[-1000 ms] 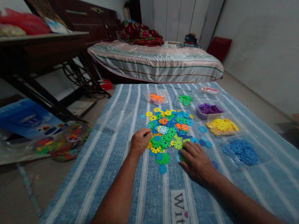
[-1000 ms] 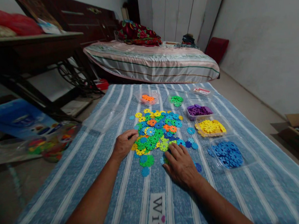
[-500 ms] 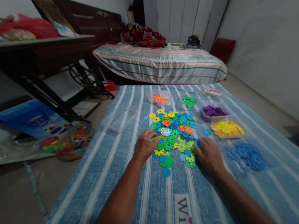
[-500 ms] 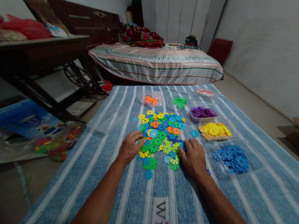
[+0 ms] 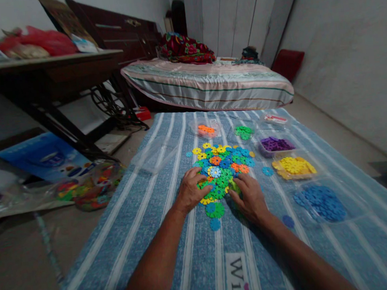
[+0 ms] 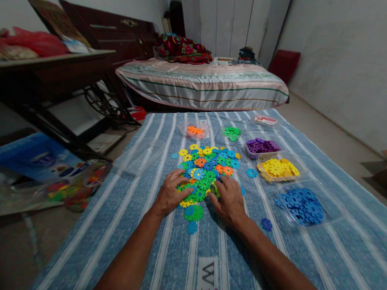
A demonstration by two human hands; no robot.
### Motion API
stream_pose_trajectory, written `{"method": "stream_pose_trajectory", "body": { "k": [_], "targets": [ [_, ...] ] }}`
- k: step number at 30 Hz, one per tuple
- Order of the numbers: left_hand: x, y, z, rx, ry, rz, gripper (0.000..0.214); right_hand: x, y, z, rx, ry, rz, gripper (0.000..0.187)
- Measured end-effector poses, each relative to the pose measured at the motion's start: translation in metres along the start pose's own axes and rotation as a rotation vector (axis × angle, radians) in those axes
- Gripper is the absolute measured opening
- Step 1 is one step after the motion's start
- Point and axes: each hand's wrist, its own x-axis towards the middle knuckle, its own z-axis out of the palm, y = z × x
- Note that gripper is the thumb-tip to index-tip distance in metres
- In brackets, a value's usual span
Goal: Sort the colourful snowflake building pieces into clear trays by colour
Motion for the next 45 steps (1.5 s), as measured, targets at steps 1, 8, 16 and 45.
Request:
{"method": "stream_pose_trajectory", "body": {
  "k": [1, 8, 16, 45],
  "targets": [
    [0.0, 0.0, 0.0, -0.006, -0.01, 0.0, 0.019, 0.003, -0.007, 0.002, -0.007, -0.015, -0.034, 0.032],
    [-0.001, 0.002, -0.006, -0.068, -0.102, -0.045, 0.015, 0.02, -0.031, 0.007, -0.046, -0.213, -0.187, 0.031],
    [0.0, 0.003, -0.008, -0.148, -0.094, -0.122, 0.015, 0.012, -0.017, 0.002, -0.072, -0.151, -0.091, 0.022],
    [0.0, -0.001, -0.006, -0.121, -0.13, -0.061, 0.016, 0.007, -0.019, 0.0, -0.009, -0.094, -0.206, 0.025]
  ]
}}
